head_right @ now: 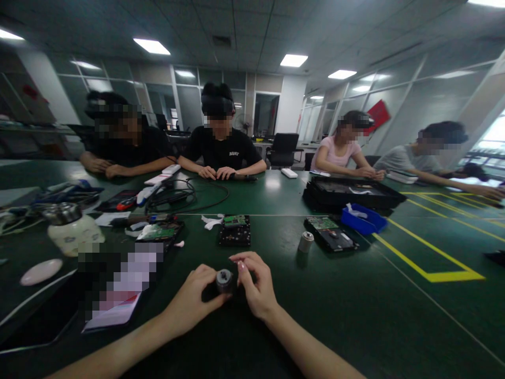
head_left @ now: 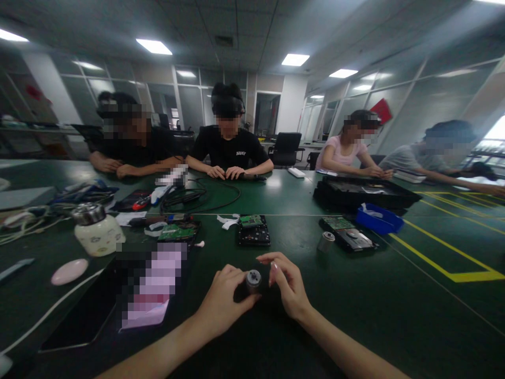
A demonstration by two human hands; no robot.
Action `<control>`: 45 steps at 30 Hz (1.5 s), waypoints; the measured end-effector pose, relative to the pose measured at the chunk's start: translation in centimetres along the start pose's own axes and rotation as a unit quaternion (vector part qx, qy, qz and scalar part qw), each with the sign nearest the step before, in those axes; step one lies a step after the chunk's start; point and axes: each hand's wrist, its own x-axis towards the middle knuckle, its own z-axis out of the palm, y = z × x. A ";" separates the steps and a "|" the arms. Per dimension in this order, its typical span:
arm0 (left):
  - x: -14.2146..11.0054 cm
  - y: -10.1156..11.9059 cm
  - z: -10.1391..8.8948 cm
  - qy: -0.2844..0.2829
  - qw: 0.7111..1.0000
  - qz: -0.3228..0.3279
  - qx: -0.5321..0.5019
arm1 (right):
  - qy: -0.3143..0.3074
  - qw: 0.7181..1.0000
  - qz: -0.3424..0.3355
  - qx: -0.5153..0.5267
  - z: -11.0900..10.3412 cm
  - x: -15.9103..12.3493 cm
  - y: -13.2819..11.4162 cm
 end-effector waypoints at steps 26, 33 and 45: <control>-0.1 0.1 -0.1 0.001 1.000 -0.002 0.005 | 0.032 0.999 0.023 0.032 0.2 -0.2 0.0; -0.1 -0.2 0.1 0.006 1.000 0.000 0.004 | -0.065 0.997 0.040 -0.009 0.2 0.1 -0.4; -0.1 0.0 -0.1 0.007 1.000 0.000 0.005 | -0.038 0.998 0.050 -0.015 0.3 0.3 -0.4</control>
